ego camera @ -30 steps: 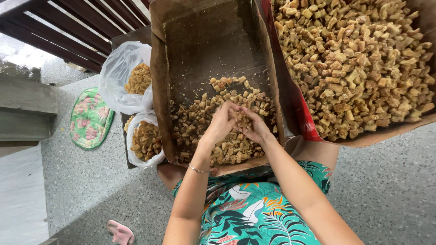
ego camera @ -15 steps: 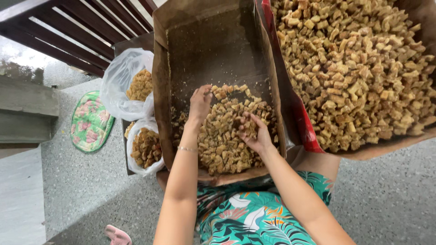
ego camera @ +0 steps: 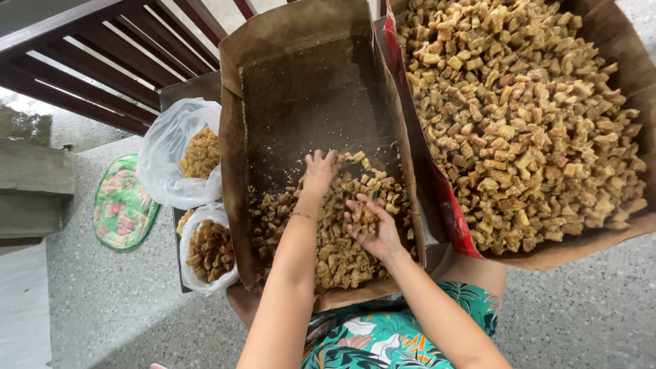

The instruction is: The person sits on the floor and sorts small, light-brown food pieces from a cardboard tray into a larger box. They use both hands to scoop and transfer the items, occasionally breaking up clumps. The task involves repetitive scooping and transferring motions.

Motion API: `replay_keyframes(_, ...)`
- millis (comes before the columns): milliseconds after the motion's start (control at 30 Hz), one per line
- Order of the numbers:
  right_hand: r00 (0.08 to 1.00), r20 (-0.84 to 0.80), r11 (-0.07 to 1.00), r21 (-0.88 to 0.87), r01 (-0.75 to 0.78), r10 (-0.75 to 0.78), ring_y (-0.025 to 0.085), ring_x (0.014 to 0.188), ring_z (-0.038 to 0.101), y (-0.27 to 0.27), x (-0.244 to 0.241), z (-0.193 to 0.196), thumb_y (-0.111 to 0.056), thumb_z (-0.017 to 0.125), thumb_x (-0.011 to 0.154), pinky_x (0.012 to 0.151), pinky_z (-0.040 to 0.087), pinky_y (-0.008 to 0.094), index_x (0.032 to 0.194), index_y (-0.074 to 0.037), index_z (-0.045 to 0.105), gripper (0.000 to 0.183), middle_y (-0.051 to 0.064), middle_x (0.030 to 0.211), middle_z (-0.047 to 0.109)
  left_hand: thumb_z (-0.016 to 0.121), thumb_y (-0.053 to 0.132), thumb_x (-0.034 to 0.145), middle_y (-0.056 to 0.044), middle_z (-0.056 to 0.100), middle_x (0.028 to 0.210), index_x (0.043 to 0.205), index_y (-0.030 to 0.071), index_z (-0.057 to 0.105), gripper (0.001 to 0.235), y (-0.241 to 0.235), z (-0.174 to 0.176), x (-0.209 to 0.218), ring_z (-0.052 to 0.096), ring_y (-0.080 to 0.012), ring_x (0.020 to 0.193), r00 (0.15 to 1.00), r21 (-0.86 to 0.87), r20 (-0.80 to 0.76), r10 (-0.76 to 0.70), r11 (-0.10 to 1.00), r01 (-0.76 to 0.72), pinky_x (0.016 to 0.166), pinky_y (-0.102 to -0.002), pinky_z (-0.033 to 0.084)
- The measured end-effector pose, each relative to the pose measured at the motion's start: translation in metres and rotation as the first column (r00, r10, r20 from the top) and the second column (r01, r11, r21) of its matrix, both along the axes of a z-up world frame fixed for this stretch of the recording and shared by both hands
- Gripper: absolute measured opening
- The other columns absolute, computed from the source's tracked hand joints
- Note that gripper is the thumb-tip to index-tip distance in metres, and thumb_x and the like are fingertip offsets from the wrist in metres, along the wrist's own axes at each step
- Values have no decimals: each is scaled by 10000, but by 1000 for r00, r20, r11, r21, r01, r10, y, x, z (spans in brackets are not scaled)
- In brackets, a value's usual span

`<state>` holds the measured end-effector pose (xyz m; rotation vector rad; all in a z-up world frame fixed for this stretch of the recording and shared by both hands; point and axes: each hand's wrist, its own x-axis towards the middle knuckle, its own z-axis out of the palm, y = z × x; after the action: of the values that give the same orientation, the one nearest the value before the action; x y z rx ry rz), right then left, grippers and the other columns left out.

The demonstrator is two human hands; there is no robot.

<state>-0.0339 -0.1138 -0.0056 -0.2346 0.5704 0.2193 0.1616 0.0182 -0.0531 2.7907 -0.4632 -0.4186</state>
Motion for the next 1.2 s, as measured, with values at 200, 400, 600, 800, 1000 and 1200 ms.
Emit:
replay_keyframes(200, 971, 214, 982, 175, 73, -110, 283, 1041, 648, -4, -2, -39, -256, 557, 1098, 791, 572, 378, 1384, -100, 567, 327, 141, 1294, 641, 499, 360, 1108, -127, 701, 1153, 1327, 85, 633, 376, 35, 22, 3, 666, -259, 1032, 925, -585, -379, 41, 763, -274, 930, -383, 576)
replay_keyframes(400, 994, 89, 995, 91, 52, -60, 359, 1323, 537, -6, 4, 22, -451, 423, 980, 1026, 529, 535, 1426, -199, 507, 519, 111, 1469, 527, 457, 370, 1098, -220, 532, 1213, 1384, 35, 620, 470, 38, 141, -50, 504, -256, 1067, 783, -591, -604, -147, 742, -317, 875, -426, 461)
replay_keyframes(600, 1000, 25, 1000, 20, 17, -18, 316, 1316, 542, -5, 1, 35, -572, 398, 974, 1067, 481, 606, 1392, -209, 539, 571, 134, 1398, 556, 530, 404, 1005, -134, 712, 1236, 1318, 99, 632, 449, -6, 185, -102, 724, -261, 1088, 806, -364, -541, -241, 931, 34, 969, -436, 594)
replay_keyframes(800, 979, 198, 993, 116, 28, -51, 313, 1220, 595, -7, -2, -6, -565, 485, 1053, 1041, 519, 549, 1362, -125, 584, 546, 138, 1274, 643, 512, 339, 1039, -124, 667, 1309, 1324, 77, 648, 410, -7, 165, -108, 684, -251, 1129, 881, -446, -445, -161, 893, -62, 939, -449, 580)
replay_keyframes(1000, 986, 167, 993, 115, 8, -27, 318, 1215, 611, -8, -1, 11, -585, 481, 976, 1047, 522, 550, 1321, -124, 594, 587, 130, 1279, 651, 486, 291, 1018, -120, 712, 1278, 1412, 98, 550, 444, 2, 189, -116, 712, -283, 1060, 821, -484, -564, -93, 842, -237, 904, -450, 621)
replay_keyframes(1200, 992, 108, 993, 110, 49, -61, 277, 1162, 612, -7, -1, 2, -593, 543, 1009, 960, 559, 456, 1354, -133, 633, 582, 110, 1257, 644, 487, 256, 1046, -112, 660, 1388, 1425, 84, 591, 429, -2, 180, -126, 629, -264, 1274, 859, -572, -406, -311, 820, 26, 1039, -426, 521)
